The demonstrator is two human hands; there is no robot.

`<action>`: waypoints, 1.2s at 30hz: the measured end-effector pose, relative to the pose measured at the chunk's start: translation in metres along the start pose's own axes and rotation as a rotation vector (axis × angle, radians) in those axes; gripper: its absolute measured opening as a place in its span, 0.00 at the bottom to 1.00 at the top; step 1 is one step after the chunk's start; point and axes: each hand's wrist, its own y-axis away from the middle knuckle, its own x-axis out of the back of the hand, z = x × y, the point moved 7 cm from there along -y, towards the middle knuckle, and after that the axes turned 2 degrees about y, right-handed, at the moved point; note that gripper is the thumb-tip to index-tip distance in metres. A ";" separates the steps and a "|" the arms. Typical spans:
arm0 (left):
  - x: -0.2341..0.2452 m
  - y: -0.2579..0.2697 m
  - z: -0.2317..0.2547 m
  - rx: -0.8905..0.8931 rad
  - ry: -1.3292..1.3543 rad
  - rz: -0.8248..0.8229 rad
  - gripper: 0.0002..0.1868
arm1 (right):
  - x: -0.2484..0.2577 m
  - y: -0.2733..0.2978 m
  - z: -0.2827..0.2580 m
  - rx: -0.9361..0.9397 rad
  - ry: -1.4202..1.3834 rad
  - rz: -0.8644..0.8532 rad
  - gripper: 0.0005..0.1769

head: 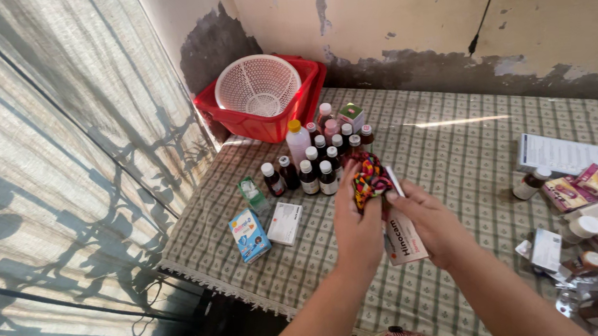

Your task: The person wipes various medicine boxes and bottles with a colorful cloth on a table. They pick up each item, rub it with the cloth, and place it back down, handling them one by one.

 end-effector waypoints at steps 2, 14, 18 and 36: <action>0.005 0.008 -0.005 0.079 0.100 0.008 0.31 | 0.000 -0.006 0.001 0.093 -0.125 0.117 0.20; 0.065 0.030 -0.021 0.468 0.244 -0.113 0.20 | -0.018 -0.022 -0.016 0.562 -0.339 0.359 0.25; 0.082 0.026 -0.020 0.538 0.482 -0.034 0.17 | -0.036 -0.020 0.001 0.502 -0.422 0.467 0.34; 0.199 0.079 -0.172 0.978 0.612 0.738 0.15 | -0.099 -0.052 0.135 -0.366 0.390 0.085 0.48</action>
